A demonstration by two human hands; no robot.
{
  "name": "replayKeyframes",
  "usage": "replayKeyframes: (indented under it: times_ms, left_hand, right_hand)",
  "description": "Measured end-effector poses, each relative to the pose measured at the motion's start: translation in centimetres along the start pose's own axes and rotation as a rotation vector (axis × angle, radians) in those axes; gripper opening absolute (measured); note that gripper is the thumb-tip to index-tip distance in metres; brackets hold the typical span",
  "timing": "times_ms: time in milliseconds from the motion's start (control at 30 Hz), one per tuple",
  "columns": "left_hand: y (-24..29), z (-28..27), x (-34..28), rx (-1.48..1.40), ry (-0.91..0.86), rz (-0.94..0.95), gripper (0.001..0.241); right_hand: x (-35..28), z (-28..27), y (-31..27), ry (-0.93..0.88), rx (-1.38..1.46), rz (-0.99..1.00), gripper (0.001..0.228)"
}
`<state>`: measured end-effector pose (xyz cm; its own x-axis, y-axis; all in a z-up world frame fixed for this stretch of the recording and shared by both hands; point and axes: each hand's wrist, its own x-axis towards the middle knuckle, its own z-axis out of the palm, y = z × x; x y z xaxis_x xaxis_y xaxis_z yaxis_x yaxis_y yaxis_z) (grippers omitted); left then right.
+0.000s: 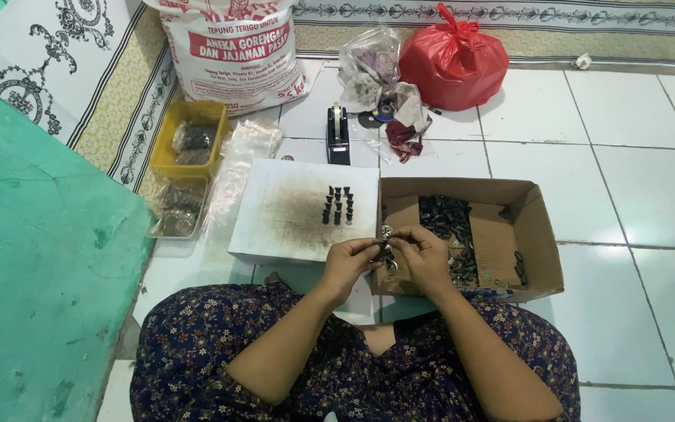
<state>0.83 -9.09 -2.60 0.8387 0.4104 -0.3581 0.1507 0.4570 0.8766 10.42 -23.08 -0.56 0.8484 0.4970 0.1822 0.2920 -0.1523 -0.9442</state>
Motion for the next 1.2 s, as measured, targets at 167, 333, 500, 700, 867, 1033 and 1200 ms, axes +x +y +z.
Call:
replayKeyframes:
  times_ms: [167, 333, 500, 700, 867, 1033, 1200]
  left_hand:
    - [-0.4, -0.3, 0.5, -0.008, 0.001, -0.004, 0.030]
    - [-0.9, -0.5, 0.8, 0.009, 0.003, 0.005, 0.029]
    - [-1.4, -0.4, 0.6, 0.023, 0.011, -0.041, 0.030]
    - [-1.8, -0.8, 0.8, 0.043, -0.024, -0.065, 0.030]
    - [-2.8, -0.9, 1.0, -0.018, -0.027, -0.100, 0.033]
    - [-5.2, -1.5, 1.7, -0.108, -0.013, -0.155, 0.040]
    - [-5.9, -2.1, 2.1, -0.123, -0.034, -0.208, 0.038]
  right_hand:
    - [0.1, -0.1, -0.8, -0.040, -0.054, -0.066, 0.006]
    - [0.5, -0.3, -1.1, -0.071, -0.095, -0.110, 0.007]
    - [0.6, -0.4, -0.6, -0.155, -0.138, 0.071, 0.013]
    - [1.2, -1.8, 0.8, -0.265, 0.039, 0.403, 0.018]
    - [1.6, -2.3, 0.2, -0.296, 0.088, 0.519, 0.021]
    - [1.3, -2.3, 0.5, -0.324, 0.076, 0.542, 0.021]
    - [1.2, -1.7, 0.8, -0.345, 0.036, 0.516, 0.017]
